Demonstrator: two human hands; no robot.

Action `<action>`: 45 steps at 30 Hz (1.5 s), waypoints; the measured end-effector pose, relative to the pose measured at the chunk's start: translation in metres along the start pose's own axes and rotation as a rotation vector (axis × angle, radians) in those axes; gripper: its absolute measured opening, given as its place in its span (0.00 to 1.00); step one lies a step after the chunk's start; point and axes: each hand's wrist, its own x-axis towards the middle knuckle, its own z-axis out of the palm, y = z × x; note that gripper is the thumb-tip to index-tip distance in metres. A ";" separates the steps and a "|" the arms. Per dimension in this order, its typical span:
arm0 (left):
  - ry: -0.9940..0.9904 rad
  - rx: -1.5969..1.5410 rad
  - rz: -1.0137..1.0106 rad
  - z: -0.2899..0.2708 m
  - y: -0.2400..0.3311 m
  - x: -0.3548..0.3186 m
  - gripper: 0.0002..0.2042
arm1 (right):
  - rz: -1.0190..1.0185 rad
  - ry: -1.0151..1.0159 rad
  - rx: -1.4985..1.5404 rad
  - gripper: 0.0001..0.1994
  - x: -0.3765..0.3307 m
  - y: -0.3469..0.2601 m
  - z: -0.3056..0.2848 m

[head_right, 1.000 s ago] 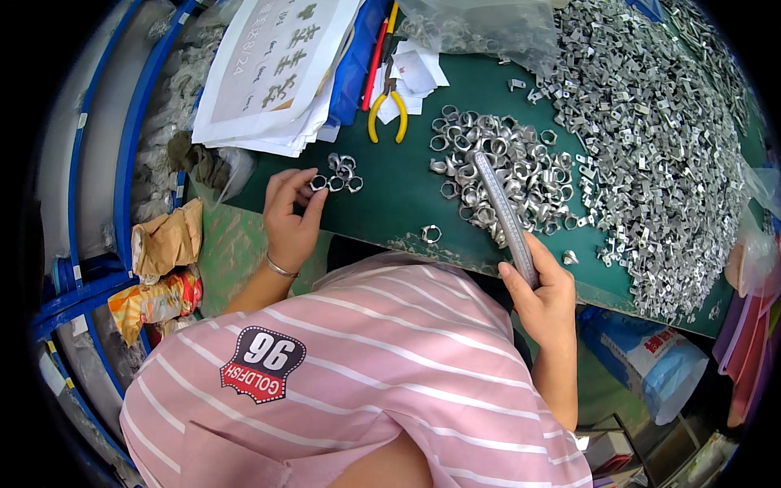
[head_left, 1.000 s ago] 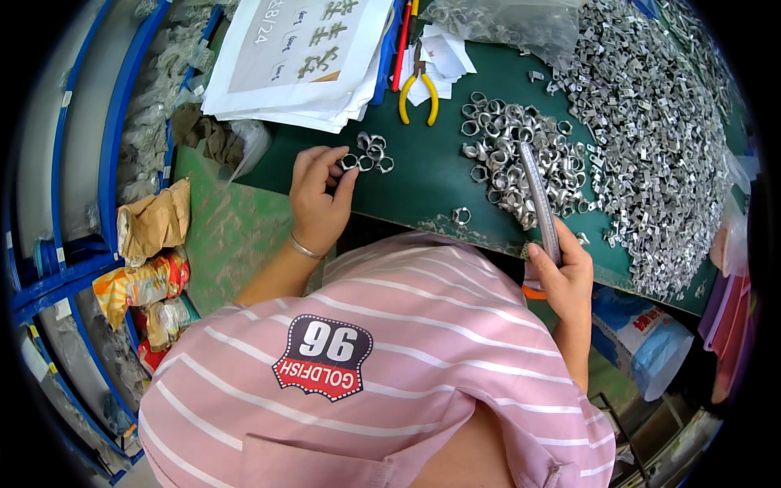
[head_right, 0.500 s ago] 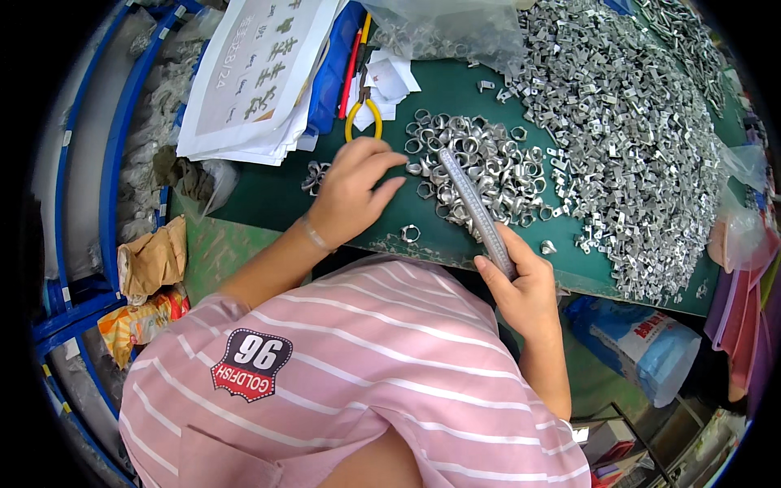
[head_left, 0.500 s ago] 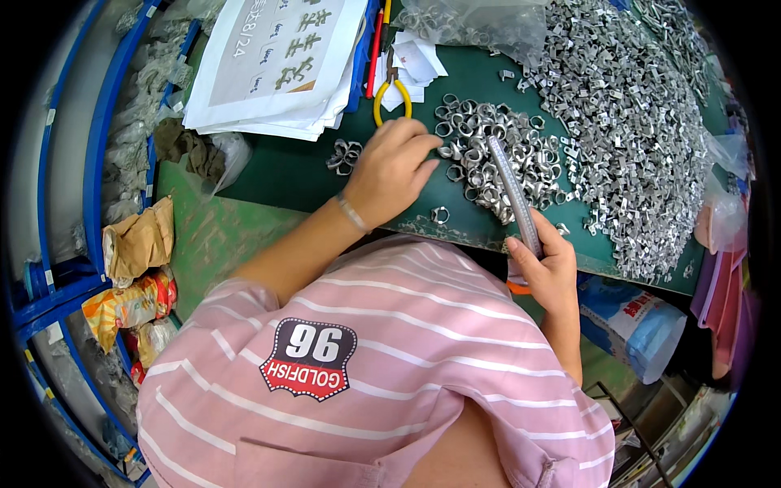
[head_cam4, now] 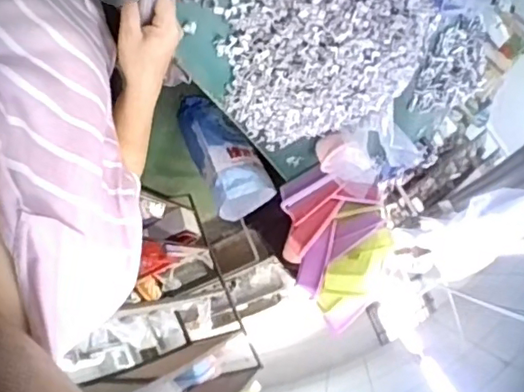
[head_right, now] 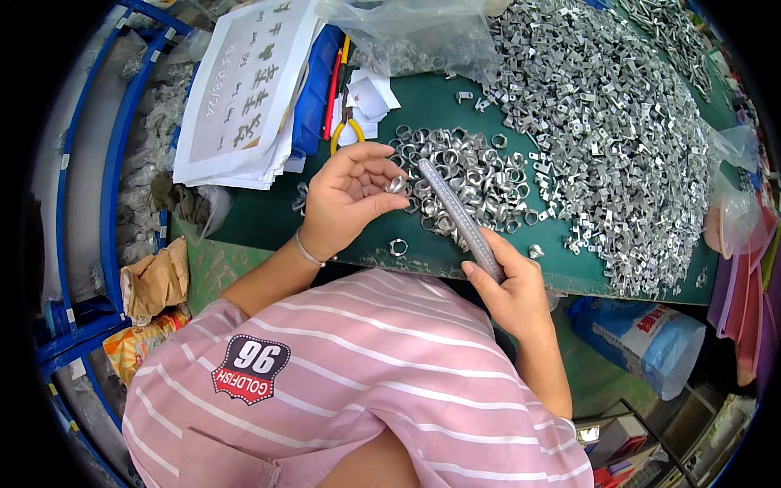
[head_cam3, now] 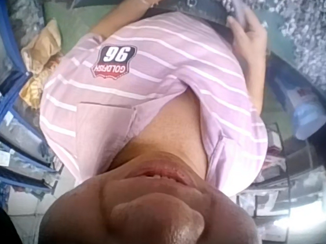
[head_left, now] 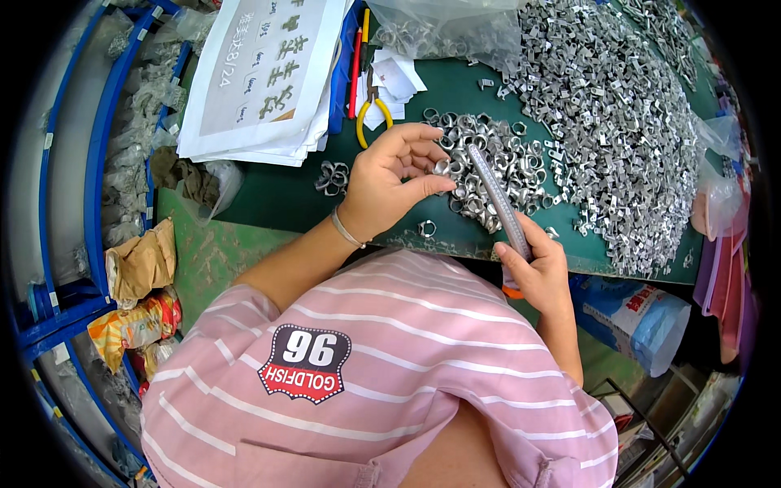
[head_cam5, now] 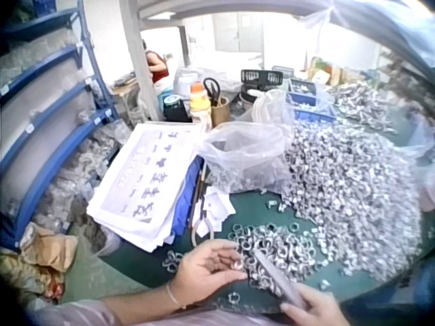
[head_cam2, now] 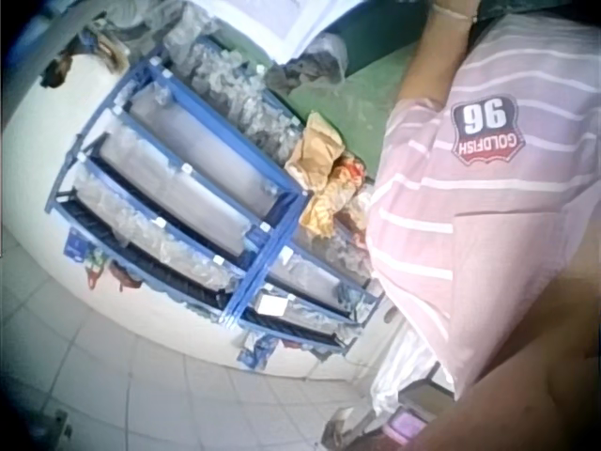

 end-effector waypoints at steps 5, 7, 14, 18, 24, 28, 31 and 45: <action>0.031 0.235 0.104 -0.001 0.003 0.001 0.22 | -0.011 -0.012 0.003 0.21 0.002 -0.001 0.000; 0.035 0.343 0.152 -0.003 0.000 0.000 0.21 | -0.012 -0.010 0.002 0.21 0.001 0.000 0.000; 0.011 0.356 0.226 -0.002 -0.002 0.001 0.16 | -0.021 -0.012 -0.020 0.21 -0.001 -0.001 0.001; -0.004 -0.056 -0.044 -0.002 0.000 0.002 0.12 | -0.044 -0.008 -0.023 0.20 -0.001 0.002 0.002; 0.013 -0.153 -0.162 -0.003 0.006 0.003 0.11 | -0.027 -0.026 -0.021 0.20 0.000 0.001 0.002; 0.051 -0.227 -0.007 0.000 0.002 0.001 0.13 | -0.046 -0.015 -0.020 0.20 0.000 0.004 0.003; 0.042 -0.185 -0.007 0.000 0.003 0.001 0.15 | -0.049 -0.016 -0.023 0.20 -0.001 0.003 0.002; 0.050 -0.633 -0.291 -0.004 0.004 -0.001 0.10 | -0.043 -0.040 -0.020 0.20 -0.001 0.002 0.004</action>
